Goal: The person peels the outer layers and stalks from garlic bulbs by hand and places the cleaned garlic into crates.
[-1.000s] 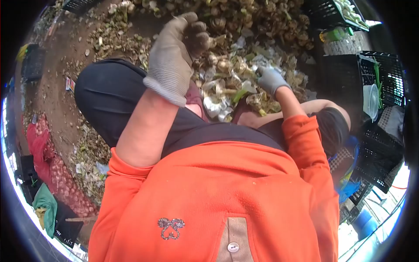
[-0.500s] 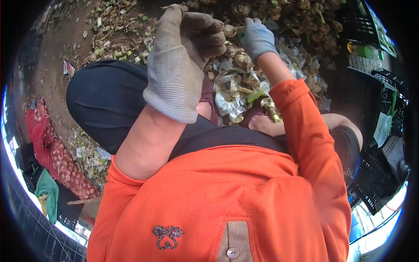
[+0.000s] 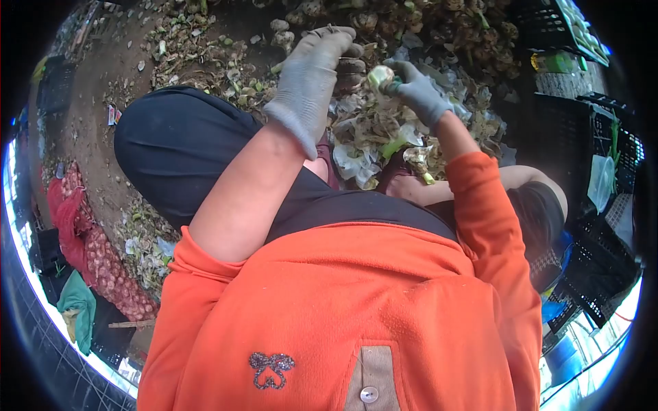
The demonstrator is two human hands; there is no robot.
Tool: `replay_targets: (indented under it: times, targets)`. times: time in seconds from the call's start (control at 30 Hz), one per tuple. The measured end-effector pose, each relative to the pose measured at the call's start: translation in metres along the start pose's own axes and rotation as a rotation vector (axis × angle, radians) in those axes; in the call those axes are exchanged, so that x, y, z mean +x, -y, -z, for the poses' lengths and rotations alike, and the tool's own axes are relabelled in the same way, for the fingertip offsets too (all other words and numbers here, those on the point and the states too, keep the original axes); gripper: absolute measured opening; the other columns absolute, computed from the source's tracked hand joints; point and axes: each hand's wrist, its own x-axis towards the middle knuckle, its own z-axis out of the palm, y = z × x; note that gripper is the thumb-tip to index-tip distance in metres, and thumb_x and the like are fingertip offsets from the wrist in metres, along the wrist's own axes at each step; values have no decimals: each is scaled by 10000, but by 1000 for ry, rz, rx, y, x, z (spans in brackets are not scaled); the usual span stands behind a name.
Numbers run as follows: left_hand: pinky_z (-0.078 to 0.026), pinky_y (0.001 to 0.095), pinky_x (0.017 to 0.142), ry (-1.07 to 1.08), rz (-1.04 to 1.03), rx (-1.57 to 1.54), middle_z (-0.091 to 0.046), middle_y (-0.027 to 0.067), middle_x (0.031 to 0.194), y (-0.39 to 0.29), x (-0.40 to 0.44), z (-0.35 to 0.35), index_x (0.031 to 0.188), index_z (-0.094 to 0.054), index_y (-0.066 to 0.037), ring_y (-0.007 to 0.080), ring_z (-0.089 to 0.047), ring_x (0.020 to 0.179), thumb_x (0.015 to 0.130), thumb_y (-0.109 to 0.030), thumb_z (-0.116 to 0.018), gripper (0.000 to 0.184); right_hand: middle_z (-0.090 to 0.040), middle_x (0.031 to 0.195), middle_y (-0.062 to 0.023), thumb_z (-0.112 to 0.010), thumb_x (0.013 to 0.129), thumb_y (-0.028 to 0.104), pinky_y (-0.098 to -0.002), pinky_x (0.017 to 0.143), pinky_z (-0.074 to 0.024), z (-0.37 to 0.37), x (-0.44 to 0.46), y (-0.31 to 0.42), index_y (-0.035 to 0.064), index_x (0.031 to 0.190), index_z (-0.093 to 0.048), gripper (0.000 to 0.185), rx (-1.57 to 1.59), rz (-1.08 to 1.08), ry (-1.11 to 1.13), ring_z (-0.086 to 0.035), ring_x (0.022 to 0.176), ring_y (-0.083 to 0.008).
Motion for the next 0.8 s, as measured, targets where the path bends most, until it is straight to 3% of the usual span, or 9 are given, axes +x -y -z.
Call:
replay_targets:
  times: [0.03, 0.17, 0.23, 0.33, 0.4, 0.47, 0.7, 0.73, 0.8]
  targets:
    - [-493, 289, 788, -5, 14, 55, -642, 38, 976, 2, 0, -6, 1112, -599, -53, 116, -591, 885, 962, -269, -554, 268, -642, 1167, -151, -742, 795, 197, -319, 901, -501, 10, -8, 20, -12, 1321, -517, 609, 184, -8, 9, -634, 1014, -221]
    - [-463, 251, 801, 148, -66, 272, -628, 8, 963, 32, 18, -13, 1114, -601, -49, 85, -553, 899, 921, -320, -650, 336, -651, 1128, -141, -793, 803, 295, -289, 831, -521, 24, -62, 102, -14, 1310, -519, 654, 167, 179, -93, -652, 958, -187]
    - [-496, 262, 808, 236, 131, 61, -649, 27, 994, 20, 3, -26, 1148, -610, -48, 112, -604, 909, 943, -316, -623, 338, -648, 1100, -154, -784, 828, 306, -296, 829, -521, 20, -97, 131, -27, 1314, -508, 650, 54, 257, -139, -655, 933, -189]
    - [-543, 280, 784, 237, 80, 45, -670, 39, 1031, 4, -11, -34, 1179, -628, -65, 138, -650, 914, 964, -367, -566, 376, -649, 1093, -136, -777, 838, 296, -301, 817, -524, 28, -131, 134, -20, 1300, -526, 614, 126, 257, -171, -650, 913, -182]
    - [-550, 294, 777, 293, 150, 34, -676, 42, 1009, 0, -4, -25, 1174, -628, -49, 143, -655, 910, 967, -386, -557, 401, -660, 1018, -118, -731, 877, 301, -299, 778, -520, 42, -139, 117, -17, 1206, -601, 476, 2, 346, -299, -637, 882, -160]
    - [-555, 306, 764, 352, 303, -57, -683, 59, 978, 4, -4, -28, 1163, -629, -24, 150, -662, 888, 972, -429, -541, 456, -663, 958, -118, -702, 894, 339, -301, 755, -511, 46, -151, 115, -12, 1128, -636, 427, 83, 276, -224, -634, 863, -164]
    - [-570, 311, 778, 577, 40, 17, -682, 81, 964, 13, -37, -46, 1201, -592, -10, 166, -673, 877, 953, -453, -563, 508, -640, 860, -151, -624, 935, 436, -359, 704, -479, 35, -159, 110, 16, 990, -641, 424, -165, 367, -196, -607, 760, -251]
    - [-586, 307, 746, 622, 260, -16, -692, 96, 960, 6, -35, -47, 1218, -578, -8, 189, -689, 848, 939, -444, -580, 518, -637, 855, -154, -622, 938, 430, -363, 699, -480, 33, -159, 109, 18, 988, -638, 416, -219, 398, -224, -603, 750, -259]
    - [-590, 310, 723, 689, 315, -137, -698, 106, 967, -2, -40, -45, 1208, -585, -5, 201, -696, 831, 940, -428, -578, 501, -634, 852, -155, -621, 946, 396, -361, 692, -480, 37, -163, 118, 26, 1012, -634, 375, -155, 412, -171, -603, 747, -263]
